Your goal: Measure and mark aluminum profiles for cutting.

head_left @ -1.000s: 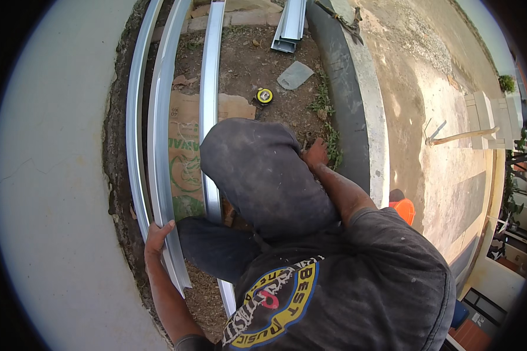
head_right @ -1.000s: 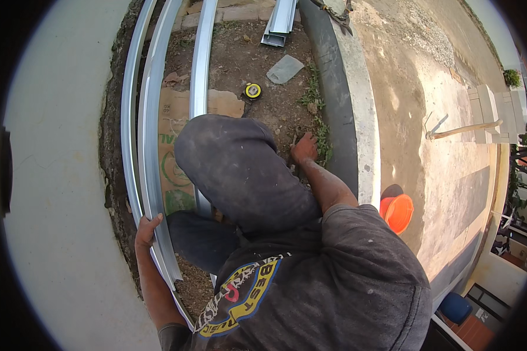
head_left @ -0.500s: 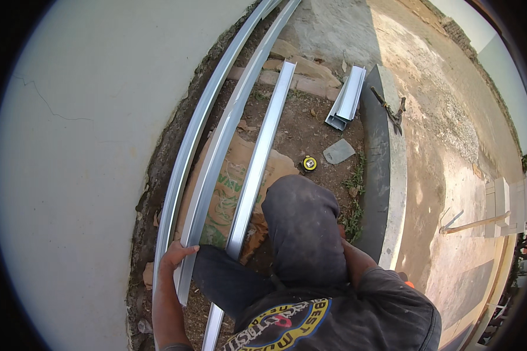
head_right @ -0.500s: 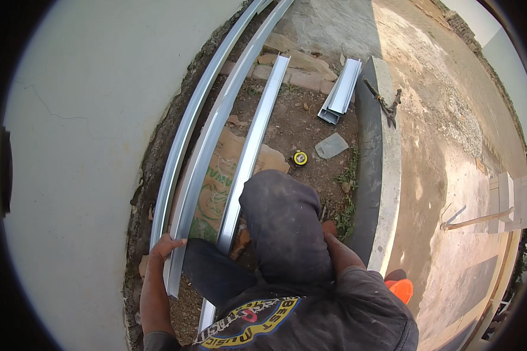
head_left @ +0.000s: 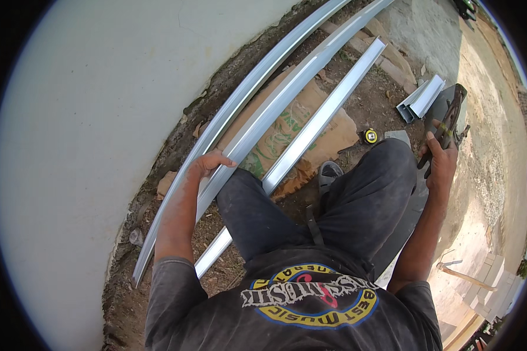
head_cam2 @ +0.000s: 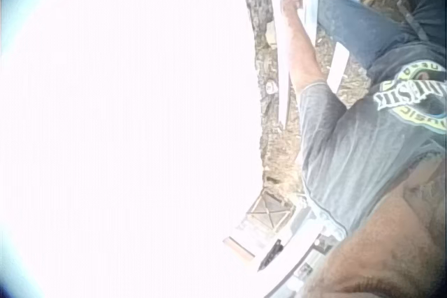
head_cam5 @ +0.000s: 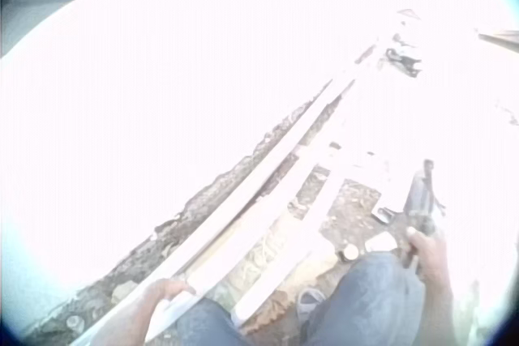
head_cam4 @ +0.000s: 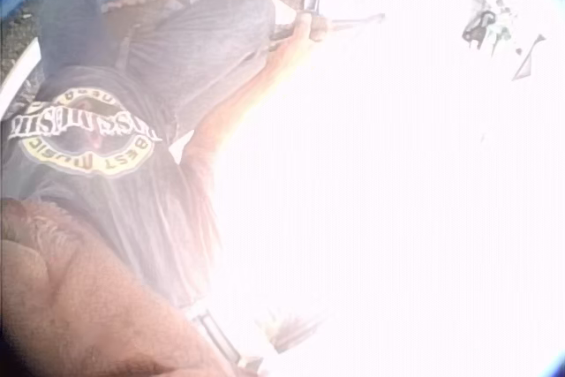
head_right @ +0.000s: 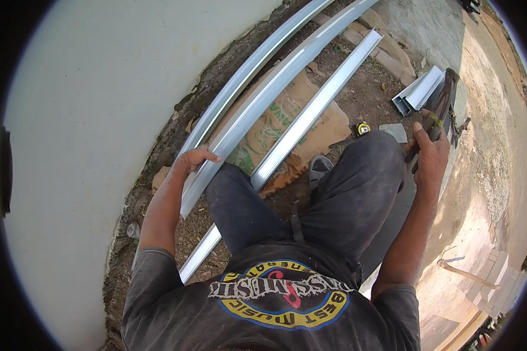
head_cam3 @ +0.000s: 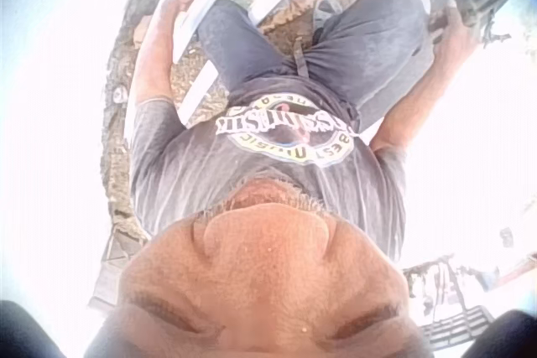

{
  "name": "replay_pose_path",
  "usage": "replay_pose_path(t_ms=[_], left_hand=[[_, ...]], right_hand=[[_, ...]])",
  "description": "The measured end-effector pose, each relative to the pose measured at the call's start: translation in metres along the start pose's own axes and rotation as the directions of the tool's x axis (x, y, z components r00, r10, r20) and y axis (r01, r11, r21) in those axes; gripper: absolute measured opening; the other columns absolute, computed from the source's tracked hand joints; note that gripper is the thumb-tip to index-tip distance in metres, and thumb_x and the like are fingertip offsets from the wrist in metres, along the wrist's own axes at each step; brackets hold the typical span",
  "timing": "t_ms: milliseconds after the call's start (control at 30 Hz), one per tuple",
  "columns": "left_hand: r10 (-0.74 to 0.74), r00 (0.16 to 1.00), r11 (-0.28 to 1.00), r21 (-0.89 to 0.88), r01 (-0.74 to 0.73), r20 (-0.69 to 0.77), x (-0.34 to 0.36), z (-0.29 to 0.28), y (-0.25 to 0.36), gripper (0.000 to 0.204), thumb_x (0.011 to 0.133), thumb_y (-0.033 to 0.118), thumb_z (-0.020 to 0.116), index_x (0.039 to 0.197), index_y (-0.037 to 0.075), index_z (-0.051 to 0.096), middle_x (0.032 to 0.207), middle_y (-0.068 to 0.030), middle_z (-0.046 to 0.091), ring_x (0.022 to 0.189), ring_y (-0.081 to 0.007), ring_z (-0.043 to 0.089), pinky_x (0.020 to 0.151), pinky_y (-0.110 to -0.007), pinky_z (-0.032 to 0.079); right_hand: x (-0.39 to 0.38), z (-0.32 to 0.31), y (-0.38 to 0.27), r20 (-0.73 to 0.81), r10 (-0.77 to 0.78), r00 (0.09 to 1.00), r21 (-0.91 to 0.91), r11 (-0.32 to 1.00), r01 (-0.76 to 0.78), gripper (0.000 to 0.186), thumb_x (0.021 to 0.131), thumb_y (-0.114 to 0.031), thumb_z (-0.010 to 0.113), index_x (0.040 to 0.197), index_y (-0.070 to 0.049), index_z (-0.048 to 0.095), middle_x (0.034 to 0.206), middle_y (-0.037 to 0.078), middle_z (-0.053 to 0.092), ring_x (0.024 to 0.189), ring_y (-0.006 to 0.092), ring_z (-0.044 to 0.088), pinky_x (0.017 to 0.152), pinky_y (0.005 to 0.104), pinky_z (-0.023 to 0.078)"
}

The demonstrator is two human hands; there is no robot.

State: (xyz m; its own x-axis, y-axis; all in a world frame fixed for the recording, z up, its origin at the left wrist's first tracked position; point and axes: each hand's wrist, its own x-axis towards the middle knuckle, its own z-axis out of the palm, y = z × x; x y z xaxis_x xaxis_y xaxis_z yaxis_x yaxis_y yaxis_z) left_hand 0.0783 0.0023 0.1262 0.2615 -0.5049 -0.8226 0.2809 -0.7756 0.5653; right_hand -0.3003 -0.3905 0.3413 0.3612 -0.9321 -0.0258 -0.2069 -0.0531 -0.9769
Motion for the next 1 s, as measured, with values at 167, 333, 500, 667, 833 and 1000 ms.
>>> replay_pose_path(t_ms=[167,333,500,667,833,1000], left_hand=[[-0.025,0.984,0.959,-0.273,0.074,0.177,-0.007,-0.025,-0.019,0.057,0.072,0.018,0.077,0.118,-0.009,0.058,0.1,-0.019,0.068,0.091,-0.0264,0.068,0.086,-0.04,0.053],[-0.023,0.982,0.983,-0.174,0.056,0.188,-0.004,-0.007,-0.006,0.054,0.071,0.02,0.079,0.113,-0.01,0.061,0.097,-0.0196,0.069,0.087,-0.0267,0.069,0.083,-0.039,0.054],[0.03,0.994,0.996,0.081,-0.021,-0.107,-0.028,0.023,0.018,0.078,0.06,0.032,0.086,0.117,-0.013,0.058,0.128,-0.025,0.056,0.127,-0.0309,0.047,0.106,-0.04,0.034],[0.0,1.0,0.997,0.083,0.002,-0.021,-0.021,0.017,0.011,0.097,0.057,0.035,0.087,0.129,-0.016,0.047,0.14,-0.027,0.044,0.136,-0.0329,0.035,0.112,-0.04,0.024],[-0.039,0.998,0.998,0.04,0.038,0.045,-0.034,0.023,0.026,0.105,0.057,0.036,0.086,0.135,-0.017,0.039,0.144,-0.0285,0.04,0.139,-0.0346,0.032,0.112,-0.042,0.024],[0.001,0.999,0.996,0.094,0.002,-0.038,-0.036,0.026,0.028,0.101,0.059,0.035,0.085,0.135,-0.015,0.042,0.144,-0.0302,0.039,0.139,-0.035,0.032,0.112,-0.043,0.025]], right_hand=[[-0.033,0.111,-0.046,0.246,-0.252,0.936,0.011,0.966,0.257,0.035,0.099,-0.03,0.058,0.119,-0.001,0.063,0.07,-0.001,0.054,0.062,0.0075,0.052,0.056,0.0239,0.041],[-0.087,0.207,0.027,0.627,0.339,0.701,-0.038,0.913,-0.407,0.024,0.096,-0.021,0.058,0.094,0.003,0.058,0.072,0.007,0.062,0.063,0.0149,0.057,0.061,0.0313,0.046],[-0.119,0.242,0.146,0.647,0.426,0.633,-0.368,0.901,-0.23,0.039,0.09,-0.019,0.06,0.12,0.006,0.056,0.091,0.02,0.066,0.087,0.0318,0.063,0.08,0.0422,0.049],[-0.139,0.257,0.17,0.661,0.428,0.616,-0.462,0.879,-0.114,0.06,0.091,-0.016,0.059,0.146,-0.005,0.039,0.119,0.024,0.06,0.106,0.0342,0.058,0.091,0.0394,0.045],[-0.135,0.267,0.171,0.708,0.377,0.597,-0.429,0.901,-0.06,0.066,0.091,-0.016,0.058,0.151,-0.008,0.032,0.138,0.028,0.049,0.131,0.0382,0.045,0.106,0.0391,0.037],[-0.135,0.271,0.16,0.689,0.369,0.624,-0.37,0.919,-0.135,0.066,0.089,-0.016,0.056,0.151,-0.011,0.033,0.138,0.025,0.051,0.127,0.04,0.048,0.106,0.042,0.039]])
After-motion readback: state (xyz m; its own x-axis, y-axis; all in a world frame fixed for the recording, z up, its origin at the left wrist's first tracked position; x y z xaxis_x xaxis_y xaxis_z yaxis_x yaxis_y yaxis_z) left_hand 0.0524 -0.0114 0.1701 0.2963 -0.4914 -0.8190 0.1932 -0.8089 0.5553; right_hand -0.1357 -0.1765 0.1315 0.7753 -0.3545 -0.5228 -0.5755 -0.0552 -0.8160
